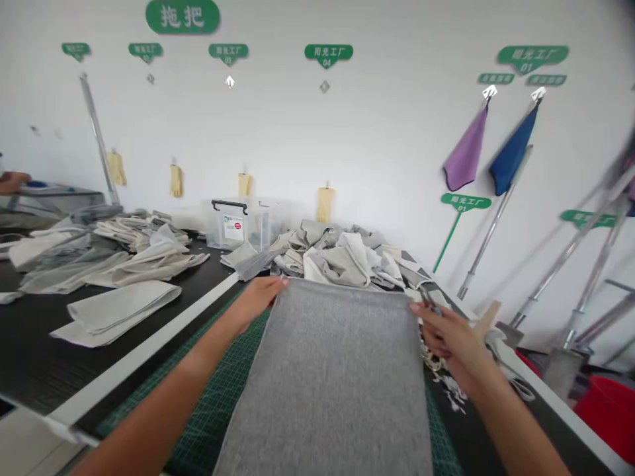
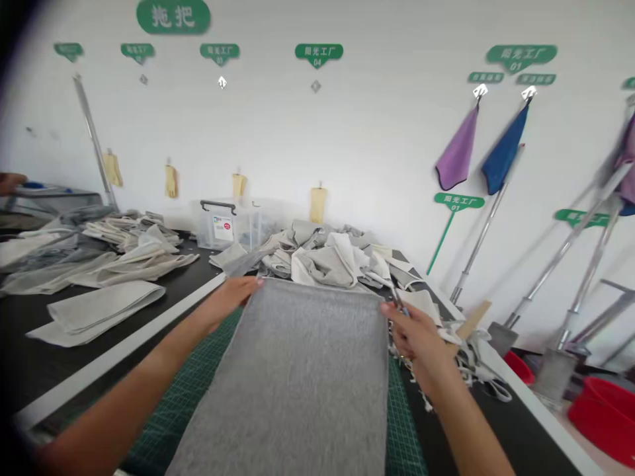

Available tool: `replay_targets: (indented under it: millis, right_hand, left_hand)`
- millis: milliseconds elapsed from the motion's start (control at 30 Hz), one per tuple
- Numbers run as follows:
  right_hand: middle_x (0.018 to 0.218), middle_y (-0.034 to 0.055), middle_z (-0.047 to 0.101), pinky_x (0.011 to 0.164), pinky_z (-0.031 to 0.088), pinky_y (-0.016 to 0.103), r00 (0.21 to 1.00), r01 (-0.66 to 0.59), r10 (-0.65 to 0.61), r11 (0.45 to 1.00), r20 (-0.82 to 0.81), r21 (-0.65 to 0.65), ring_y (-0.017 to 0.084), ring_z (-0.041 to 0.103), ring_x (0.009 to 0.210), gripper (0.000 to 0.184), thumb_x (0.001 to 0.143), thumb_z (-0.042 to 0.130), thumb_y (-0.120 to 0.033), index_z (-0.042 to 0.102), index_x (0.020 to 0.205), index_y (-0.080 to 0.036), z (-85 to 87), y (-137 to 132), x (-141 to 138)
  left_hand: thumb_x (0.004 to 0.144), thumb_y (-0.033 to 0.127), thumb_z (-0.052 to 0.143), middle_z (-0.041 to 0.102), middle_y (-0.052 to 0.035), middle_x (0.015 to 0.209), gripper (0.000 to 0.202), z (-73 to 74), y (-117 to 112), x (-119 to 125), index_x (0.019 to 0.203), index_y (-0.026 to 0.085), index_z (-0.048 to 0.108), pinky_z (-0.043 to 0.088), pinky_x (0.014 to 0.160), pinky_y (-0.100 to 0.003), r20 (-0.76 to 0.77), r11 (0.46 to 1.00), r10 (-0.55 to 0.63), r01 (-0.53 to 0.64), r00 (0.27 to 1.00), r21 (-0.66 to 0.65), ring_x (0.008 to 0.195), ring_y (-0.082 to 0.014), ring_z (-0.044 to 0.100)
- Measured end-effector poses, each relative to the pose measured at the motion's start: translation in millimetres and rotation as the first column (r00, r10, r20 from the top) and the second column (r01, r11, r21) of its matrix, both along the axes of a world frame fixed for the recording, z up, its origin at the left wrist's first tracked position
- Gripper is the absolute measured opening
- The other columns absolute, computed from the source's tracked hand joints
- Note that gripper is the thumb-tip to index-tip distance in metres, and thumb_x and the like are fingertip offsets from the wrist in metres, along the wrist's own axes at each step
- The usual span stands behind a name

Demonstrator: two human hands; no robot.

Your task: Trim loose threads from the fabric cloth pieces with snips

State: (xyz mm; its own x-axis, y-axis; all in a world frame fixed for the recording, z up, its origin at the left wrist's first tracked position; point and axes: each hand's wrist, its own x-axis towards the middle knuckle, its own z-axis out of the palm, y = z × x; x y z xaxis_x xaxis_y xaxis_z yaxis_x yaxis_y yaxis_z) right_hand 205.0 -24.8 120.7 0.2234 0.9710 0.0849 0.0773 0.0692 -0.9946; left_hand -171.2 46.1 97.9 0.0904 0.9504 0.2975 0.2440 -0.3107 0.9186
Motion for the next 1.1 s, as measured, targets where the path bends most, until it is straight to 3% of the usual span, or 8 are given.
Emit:
replay_targets:
  millis: [167, 300, 433, 600, 700, 833, 967, 1100]
  right_hand:
    - [0.049, -0.0124, 0.026, 0.039, 0.008, 0.018, 0.996, 0.008, 0.013, 0.973, 0.089, -0.229, 0.005, 0.019, 0.038, 0.04, 0.071, 0.072, -0.051, 0.057, 0.092, -0.02, -91.2, 44, 13]
    - [0.046, -0.0119, 0.026, 0.038, 0.012, 0.019, 0.977, 0.094, -0.047, 0.969, 0.207, -0.227, 0.007, 0.022, 0.037, 0.04, 0.074, 0.062, -0.047, 0.062, 0.103, -0.019, -116.2, 62, 22]
    - [0.047, -0.0093, 0.033, 0.041, 0.019, 0.02, 0.936, 0.052, -0.022, 0.996, 0.351, -0.074, 0.008, 0.028, 0.04, 0.037, 0.079, 0.058, -0.046, 0.066, 0.102, -0.017, -101.1, 75, 9]
    - [0.066, -0.0023, 0.057, 0.051, 0.032, 0.021, 0.853, -0.231, 0.189, 0.973, 0.486, 0.028, 0.011, 0.045, 0.053, 0.027, 0.082, 0.055, -0.038, 0.07, 0.095, -0.02, -87.6, 98, -60]
    - [0.074, -0.0004, 0.062, 0.059, 0.036, 0.024, 0.804, -0.336, 0.226, 0.936, 0.549, 0.108, 0.015, 0.052, 0.065, 0.024, 0.083, 0.055, -0.037, 0.07, 0.092, -0.02, -97.9, 118, -110]
    - [0.066, -0.0029, 0.055, 0.059, 0.034, 0.024, 0.786, -0.309, 0.173, 0.942, 0.594, 0.134, 0.015, 0.05, 0.062, 0.025, 0.088, 0.053, -0.041, 0.068, 0.096, -0.024, -124.4, 134, -156]
    - [0.067, -0.0039, 0.053, 0.06, 0.034, 0.024, 0.778, -0.26, 0.1, 0.95, 0.62, 0.173, 0.016, 0.052, 0.064, 0.027, 0.093, 0.049, -0.045, 0.065, 0.106, -0.027, -146.7, 133, -171]
    - [0.07, -0.0034, 0.055, 0.061, 0.035, 0.024, 0.781, -0.248, 0.067, 0.946, 0.62, 0.21, 0.016, 0.054, 0.066, 0.032, 0.095, 0.046, -0.048, 0.063, 0.114, -0.028, -152.0, 127, -168]
  left_hand:
    - [0.083, 0.056, 0.056, 0.052, 0.0018, 0.059, 0.042, -92.4, 54, 6, 0.067, 0.017, 0.056, 0.034, 0.054, -0.023, -0.059, 0.969, -0.087, 0.071, 0.994, -0.238, 0.056, -0.013, 0.047]
    - [0.081, 0.047, 0.056, 0.057, 0.0006, 0.061, 0.034, -126.1, 71, 8, 0.068, 0.016, 0.06, 0.038, 0.057, -0.024, -0.178, 0.979, -0.038, 0.0, 0.983, -0.206, 0.061, -0.0151, 0.053]
    - [0.08, 0.042, 0.057, 0.066, -0.0016, 0.071, 0.028, -131.0, 73, 14, 0.079, 0.017, 0.07, 0.043, 0.065, -0.025, -0.201, 0.993, 0.049, -0.069, 0.978, -0.097, 0.072, -0.0176, 0.06]
    - [0.083, 0.042, 0.056, 0.073, -0.0032, 0.081, 0.03, -130.6, 70, 23, 0.089, 0.019, 0.075, 0.048, 0.069, -0.026, -0.167, 0.998, 0.041, -0.048, 0.985, -0.039, 0.079, -0.0202, 0.065]
    - [0.085, 0.042, 0.056, 0.075, -0.0026, 0.083, 0.03, -130.5, 66, 25, 0.093, 0.023, 0.076, 0.049, 0.071, -0.027, -0.169, 0.999, 0.043, -0.046, 0.985, -0.012, 0.082, -0.0214, 0.067]
    - [0.087, 0.042, 0.055, 0.076, -0.0021, 0.084, 0.031, -129.6, 62, 25, 0.1, 0.024, 0.077, 0.051, 0.075, -0.028, -0.168, 0.999, 0.051, -0.049, 0.984, 0.014, 0.087, -0.0222, 0.068]
    - [0.089, 0.042, 0.054, 0.076, -0.0031, 0.09, 0.034, -133.5, 66, 24, 0.103, 0.022, 0.076, 0.051, 0.078, -0.029, -0.147, 0.999, -0.019, 0.023, 0.989, 0.024, 0.087, -0.0213, 0.068]
    - [0.09, 0.042, 0.053, 0.076, -0.0048, 0.097, 0.036, -142.2, 73, 25, 0.106, 0.018, 0.075, 0.05, 0.08, -0.028, -0.118, 0.992, -0.116, 0.12, 0.986, 0.029, 0.09, -0.0204, 0.067]
